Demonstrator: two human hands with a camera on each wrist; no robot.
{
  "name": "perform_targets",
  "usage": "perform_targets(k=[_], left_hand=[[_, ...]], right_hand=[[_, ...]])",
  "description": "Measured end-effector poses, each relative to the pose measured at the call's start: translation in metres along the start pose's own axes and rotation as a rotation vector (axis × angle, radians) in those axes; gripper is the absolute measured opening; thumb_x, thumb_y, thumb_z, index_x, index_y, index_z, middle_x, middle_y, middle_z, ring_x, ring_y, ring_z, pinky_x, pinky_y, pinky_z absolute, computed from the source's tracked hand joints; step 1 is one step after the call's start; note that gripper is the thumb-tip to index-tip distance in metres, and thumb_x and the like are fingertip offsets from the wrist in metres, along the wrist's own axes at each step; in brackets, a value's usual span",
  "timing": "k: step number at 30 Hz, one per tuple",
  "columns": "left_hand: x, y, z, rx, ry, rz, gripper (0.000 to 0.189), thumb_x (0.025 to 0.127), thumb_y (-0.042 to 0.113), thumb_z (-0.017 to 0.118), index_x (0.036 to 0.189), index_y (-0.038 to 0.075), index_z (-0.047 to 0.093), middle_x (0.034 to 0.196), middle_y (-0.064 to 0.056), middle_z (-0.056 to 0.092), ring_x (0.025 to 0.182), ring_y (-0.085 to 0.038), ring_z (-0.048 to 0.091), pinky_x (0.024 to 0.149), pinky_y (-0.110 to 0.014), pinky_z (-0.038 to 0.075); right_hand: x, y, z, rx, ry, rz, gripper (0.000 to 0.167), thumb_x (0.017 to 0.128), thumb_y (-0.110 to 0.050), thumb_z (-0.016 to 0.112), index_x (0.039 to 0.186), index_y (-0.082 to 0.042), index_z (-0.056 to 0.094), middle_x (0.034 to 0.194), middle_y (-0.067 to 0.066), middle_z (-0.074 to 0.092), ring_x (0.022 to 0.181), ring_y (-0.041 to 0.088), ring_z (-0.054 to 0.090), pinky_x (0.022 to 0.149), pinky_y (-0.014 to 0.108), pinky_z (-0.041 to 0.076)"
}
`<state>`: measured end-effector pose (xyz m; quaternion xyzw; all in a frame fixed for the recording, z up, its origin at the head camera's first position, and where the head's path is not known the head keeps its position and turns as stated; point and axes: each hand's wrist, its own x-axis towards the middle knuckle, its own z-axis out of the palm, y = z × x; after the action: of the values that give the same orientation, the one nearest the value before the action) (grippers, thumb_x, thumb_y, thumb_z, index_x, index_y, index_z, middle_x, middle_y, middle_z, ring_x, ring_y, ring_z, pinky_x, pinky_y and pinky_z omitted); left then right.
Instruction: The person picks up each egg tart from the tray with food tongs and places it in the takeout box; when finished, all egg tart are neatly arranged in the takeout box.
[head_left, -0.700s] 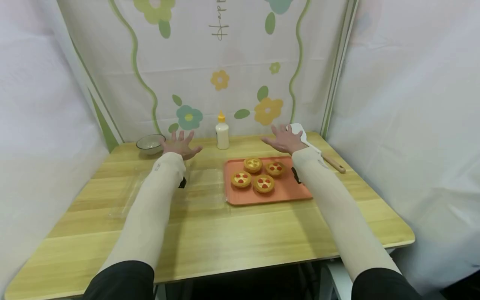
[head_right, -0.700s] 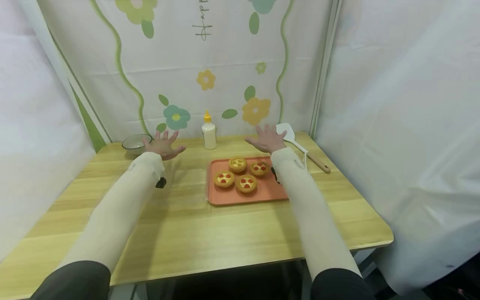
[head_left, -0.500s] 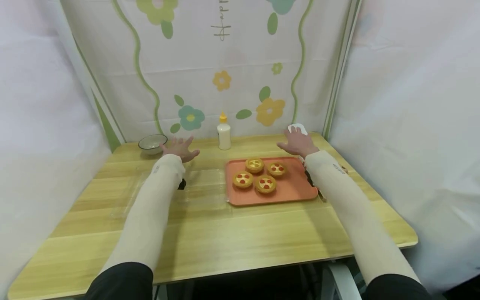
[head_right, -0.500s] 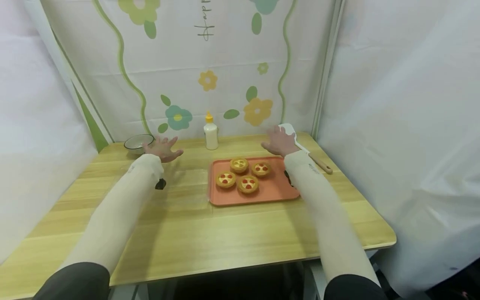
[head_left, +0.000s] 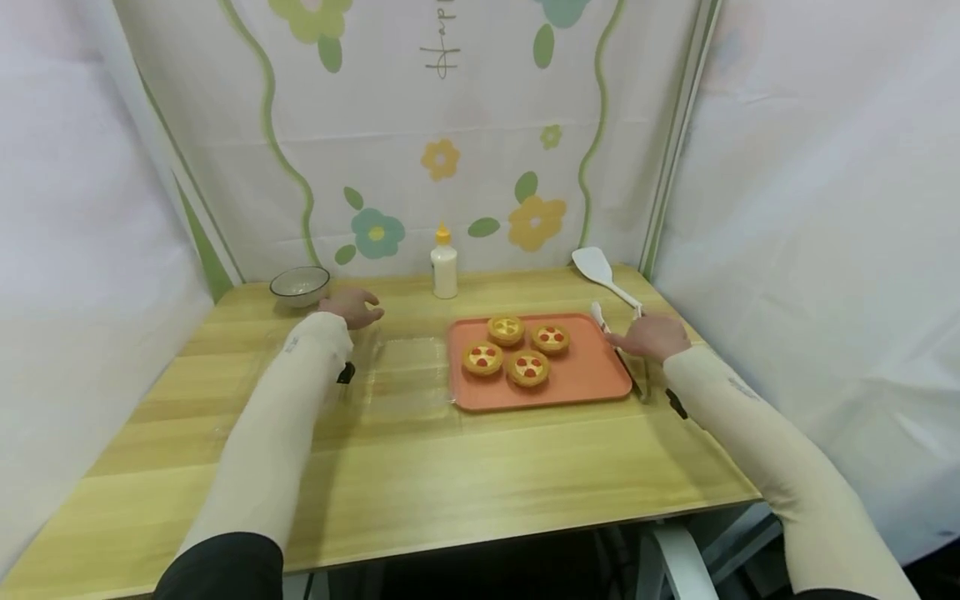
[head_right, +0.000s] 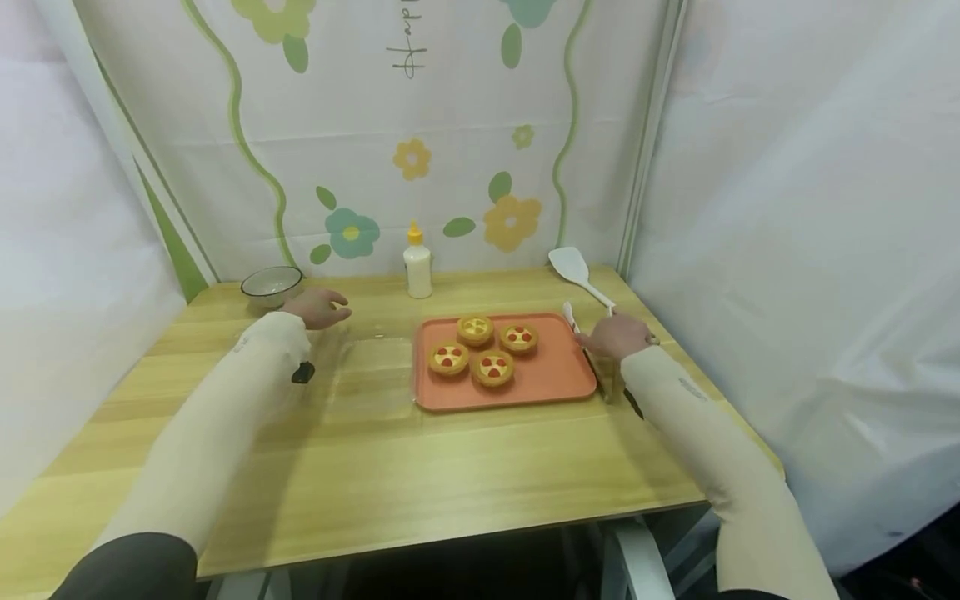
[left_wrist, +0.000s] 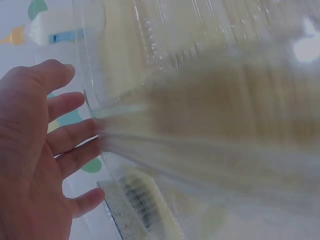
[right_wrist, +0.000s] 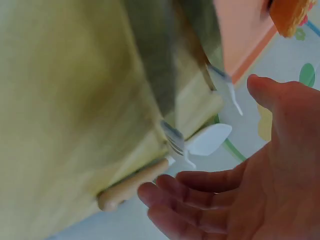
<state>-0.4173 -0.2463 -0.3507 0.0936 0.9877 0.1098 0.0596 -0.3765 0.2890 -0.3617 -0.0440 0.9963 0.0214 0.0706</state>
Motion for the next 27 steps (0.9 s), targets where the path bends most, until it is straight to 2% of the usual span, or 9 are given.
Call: perform_targets(k=[3, 5, 6, 8, 10, 12, 14, 22, 27], left_hand=[[-0.002, -0.002, -0.003, -0.014, -0.013, 0.013, 0.05, 0.1, 0.037, 0.049, 0.138, 0.006, 0.053, 0.147, -0.026, 0.043, 0.134, -0.049, 0.037, 0.102, -0.074, 0.031], [-0.003, -0.004, -0.002, -0.023, -0.017, 0.021, 0.05, 0.1, 0.037, 0.049, 0.138, 0.005, 0.054, 0.147, -0.026, 0.042, 0.134, -0.048, 0.038, 0.101, -0.07, 0.035], [-0.003, -0.006, -0.001, -0.029, -0.016, 0.026, 0.049, 0.1, 0.036, 0.049, 0.137, 0.005, 0.054, 0.147, -0.026, 0.043, 0.134, -0.049, 0.038, 0.102, -0.069, 0.036], [-0.003, -0.008, 0.0, -0.031, -0.006, 0.035, 0.048, 0.1, 0.036, 0.049, 0.136, 0.004, 0.055, 0.146, -0.027, 0.044, 0.133, -0.049, 0.039, 0.101, -0.07, 0.035], [-0.002, -0.011, 0.001, -0.025, 0.005, 0.04, 0.048, 0.1, 0.035, 0.049, 0.134, 0.003, 0.056, 0.144, -0.027, 0.046, 0.132, -0.05, 0.04, 0.101, -0.073, 0.032], [-0.002, -0.014, 0.003, -0.008, 0.008, 0.036, 0.048, 0.1, 0.036, 0.049, 0.133, 0.002, 0.057, 0.142, -0.026, 0.048, 0.131, -0.05, 0.041, 0.101, -0.076, 0.028], [0.001, -0.016, 0.004, 0.009, 0.003, 0.022, 0.049, 0.1, 0.037, 0.048, 0.132, 0.002, 0.057, 0.142, -0.025, 0.05, 0.131, -0.05, 0.041, 0.102, -0.077, 0.025], [-0.003, -0.021, 0.004, 0.062, -0.074, -0.042, 0.055, 0.103, 0.042, 0.039, 0.136, 0.001, 0.054, 0.142, -0.025, 0.049, 0.132, -0.048, 0.041, 0.106, -0.073, 0.023], [-0.007, -0.018, 0.005, 0.083, -0.086, -0.052, 0.052, 0.104, 0.039, 0.035, 0.136, 0.002, 0.055, 0.141, -0.024, 0.051, 0.129, -0.046, 0.046, 0.105, -0.069, 0.032]], right_hand=[[-0.006, 0.007, 0.012, 0.056, -0.032, -0.022, 0.061, 0.096, -0.061, 0.042, 0.08, -0.01, 0.072, 0.091, 0.011, 0.07, 0.072, 0.026, 0.061, 0.071, 0.061, 0.05], [-0.008, 0.01, 0.019, 0.105, -0.03, -0.032, 0.059, 0.097, -0.058, 0.044, 0.073, -0.01, 0.068, 0.085, 0.01, 0.07, 0.072, 0.026, 0.062, 0.082, 0.077, 0.039], [-0.008, 0.011, 0.022, 0.133, -0.026, -0.031, 0.058, 0.097, -0.056, 0.044, 0.068, -0.01, 0.065, 0.08, 0.009, 0.068, 0.07, 0.026, 0.063, 0.083, 0.077, 0.038], [-0.008, 0.012, 0.028, 0.189, -0.01, -0.03, 0.056, 0.098, -0.052, 0.046, 0.064, -0.01, 0.06, 0.071, 0.009, 0.064, 0.065, 0.025, 0.061, 0.082, 0.071, 0.042], [-0.007, 0.012, 0.033, 0.244, 0.003, -0.017, 0.053, 0.098, -0.049, 0.048, 0.062, -0.011, 0.055, 0.063, 0.007, 0.057, 0.058, 0.023, 0.056, 0.072, 0.054, 0.049], [-0.006, 0.012, 0.036, 0.281, 0.014, -0.006, 0.05, 0.097, -0.046, 0.048, 0.062, -0.011, 0.053, 0.059, 0.005, 0.052, 0.054, 0.021, 0.052, 0.058, 0.039, 0.045], [-0.005, 0.012, 0.038, 0.295, 0.029, 0.003, 0.049, 0.097, -0.044, 0.049, 0.062, -0.011, 0.051, 0.057, 0.004, 0.047, 0.052, 0.02, 0.049, 0.054, 0.033, 0.042], [-0.003, 0.01, 0.038, 0.302, 0.063, -0.02, 0.029, 0.088, -0.027, 0.055, 0.066, -0.008, 0.052, 0.058, 0.005, 0.051, 0.049, 0.019, 0.049, 0.049, 0.034, 0.042], [-0.006, 0.013, 0.032, 0.332, 0.094, 0.041, 0.035, 0.086, -0.035, 0.053, 0.063, -0.008, 0.056, 0.054, 0.005, 0.053, 0.047, 0.021, 0.05, 0.055, 0.039, 0.04]])
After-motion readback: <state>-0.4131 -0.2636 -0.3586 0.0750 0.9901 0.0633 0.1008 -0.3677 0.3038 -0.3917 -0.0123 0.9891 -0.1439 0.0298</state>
